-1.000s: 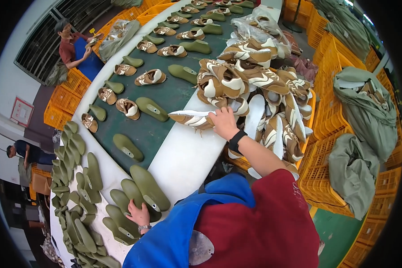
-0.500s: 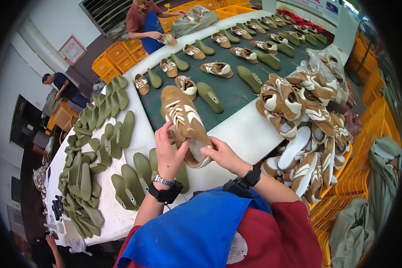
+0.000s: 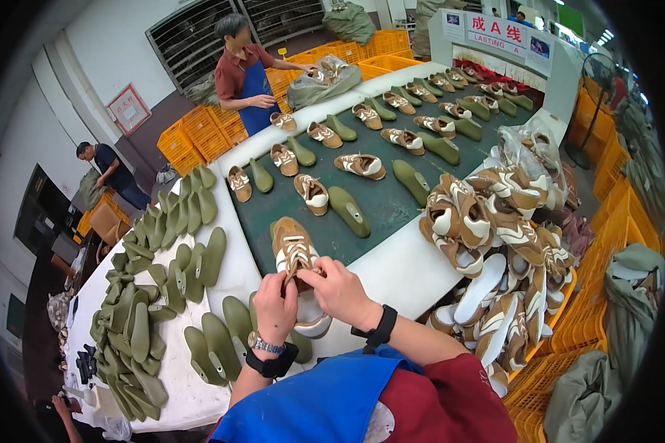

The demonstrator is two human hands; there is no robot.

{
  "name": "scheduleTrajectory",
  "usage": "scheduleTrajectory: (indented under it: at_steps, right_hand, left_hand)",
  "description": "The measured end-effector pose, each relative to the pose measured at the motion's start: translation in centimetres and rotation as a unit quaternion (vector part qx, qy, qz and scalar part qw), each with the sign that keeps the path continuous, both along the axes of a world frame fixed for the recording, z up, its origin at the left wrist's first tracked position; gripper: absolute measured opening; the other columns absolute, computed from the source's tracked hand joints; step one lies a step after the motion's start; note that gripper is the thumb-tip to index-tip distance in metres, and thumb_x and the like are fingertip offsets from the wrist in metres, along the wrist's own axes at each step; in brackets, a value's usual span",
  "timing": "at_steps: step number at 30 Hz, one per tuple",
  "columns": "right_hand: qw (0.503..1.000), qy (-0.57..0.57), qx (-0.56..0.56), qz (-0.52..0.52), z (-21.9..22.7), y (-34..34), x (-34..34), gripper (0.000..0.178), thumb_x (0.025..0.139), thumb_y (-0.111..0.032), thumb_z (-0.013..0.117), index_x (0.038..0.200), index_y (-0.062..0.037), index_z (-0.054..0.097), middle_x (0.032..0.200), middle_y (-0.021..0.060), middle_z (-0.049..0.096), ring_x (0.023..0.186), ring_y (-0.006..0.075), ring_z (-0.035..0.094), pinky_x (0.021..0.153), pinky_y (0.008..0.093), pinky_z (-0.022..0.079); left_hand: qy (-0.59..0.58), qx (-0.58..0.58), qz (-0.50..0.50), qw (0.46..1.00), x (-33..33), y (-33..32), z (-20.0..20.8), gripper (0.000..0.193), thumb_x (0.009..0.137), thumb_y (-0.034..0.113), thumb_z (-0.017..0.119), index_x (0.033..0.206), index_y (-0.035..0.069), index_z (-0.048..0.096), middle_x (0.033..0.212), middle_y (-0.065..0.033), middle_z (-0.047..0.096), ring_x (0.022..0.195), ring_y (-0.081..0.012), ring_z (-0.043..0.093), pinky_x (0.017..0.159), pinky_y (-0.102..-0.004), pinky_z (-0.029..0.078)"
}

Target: Manually assemble shoe components onto lasts and position them on a conveyor belt in a footwear factory.

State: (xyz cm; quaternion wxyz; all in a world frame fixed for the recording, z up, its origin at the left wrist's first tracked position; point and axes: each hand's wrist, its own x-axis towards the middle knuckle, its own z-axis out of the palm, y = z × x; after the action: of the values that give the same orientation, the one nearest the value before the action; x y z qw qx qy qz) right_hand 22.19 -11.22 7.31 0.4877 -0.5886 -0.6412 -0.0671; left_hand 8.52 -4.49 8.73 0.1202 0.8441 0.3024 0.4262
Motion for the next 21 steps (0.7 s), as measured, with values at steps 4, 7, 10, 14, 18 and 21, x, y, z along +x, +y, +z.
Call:
scheduleTrajectory:
  at_steps: [4, 7, 10, 14, 18, 21]
  right_hand:
    - [0.999, -0.007, -0.037, 0.002, -0.7, 0.5, -0.2, 0.032, 0.073, -0.002, 0.058, 0.103, -0.013, 0.06, 0.093, 0.0096, 0.053, 0.079, 0.0269, 0.057, 0.064, 0.035, 0.051]
    - [0.999, 0.024, -0.033, 0.008, -0.9, 1.0, -0.4, 0.031, 0.076, -0.003, 0.056, 0.105, -0.0123, 0.06, 0.094, 0.0093, 0.052, 0.08, 0.0278, 0.057, 0.064, 0.036, 0.052]
    - [0.998, 0.017, -0.064, 0.016, -0.8, 1.5, -0.4, 0.032, 0.076, -0.002, 0.055, 0.105, -0.0128, 0.06, 0.093, 0.0089, 0.052, 0.08, 0.0277, 0.057, 0.063, 0.0361, 0.052]
    - [0.991, 0.088, -0.046, 0.088, -1.2, 2.4, -0.1, 0.026, 0.077, 0.0, 0.052, 0.097, -0.0124, 0.062, 0.091, 0.0108, 0.048, 0.086, 0.0301, 0.054, 0.07, 0.0378, 0.047]
    - [0.983, 0.086, -0.086, 0.137, -1.7, 2.4, 0.8, 0.021, 0.072, 0.005, 0.053, 0.086, -0.0083, 0.061, 0.09, 0.0133, 0.047, 0.086, 0.0307, 0.052, 0.073, 0.0349, 0.045]
    - [0.975, 0.067, -0.087, 0.193, -2.5, 1.4, 0.5, 0.014, 0.069, 0.005, 0.056, 0.077, -0.0059, 0.057, 0.09, 0.0129, 0.046, 0.084, 0.0301, 0.051, 0.07, 0.0341, 0.044]
  left_hand:
    - [0.012, 0.011, -0.001, 1.0, 0.2, 0.0, 0.1, 0.012, 0.08, 0.005, 0.059, 0.091, -0.001, 0.06, 0.076, -0.0153, 0.059, 0.065, -0.0326, 0.058, 0.057, -0.0385, 0.047]
    - [0.015, 0.01, 0.005, 1.0, 0.1, 0.4, -0.2, 0.013, 0.08, 0.005, 0.06, 0.092, -0.001, 0.06, 0.077, -0.0154, 0.059, 0.065, -0.0327, 0.058, 0.057, -0.0386, 0.047]
    - [0.024, -0.006, 0.008, 1.0, -0.1, 0.5, -0.6, 0.014, 0.08, 0.004, 0.06, 0.092, -0.002, 0.06, 0.077, -0.016, 0.059, 0.066, -0.0334, 0.059, 0.057, -0.039, 0.047]
    - [0.029, 0.004, 0.029, 0.999, -0.3, 0.8, -0.6, 0.016, 0.079, 0.004, 0.059, 0.094, -0.003, 0.059, 0.076, -0.0163, 0.056, 0.068, -0.0336, 0.056, 0.06, -0.0408, 0.046]
    - [-0.024, -0.052, 0.031, 0.998, -0.4, 1.5, -0.6, 0.024, 0.08, 0.003, 0.056, 0.103, -0.001, 0.056, 0.074, -0.0164, 0.059, 0.064, -0.0333, 0.058, 0.057, -0.0409, 0.047]
    - [-0.071, -0.188, 0.03, 0.979, -1.0, 2.9, -0.6, 0.031, 0.08, 0.0, 0.051, 0.111, 0.002, 0.052, 0.073, -0.0161, 0.062, 0.061, -0.0331, 0.06, 0.056, -0.0398, 0.048]
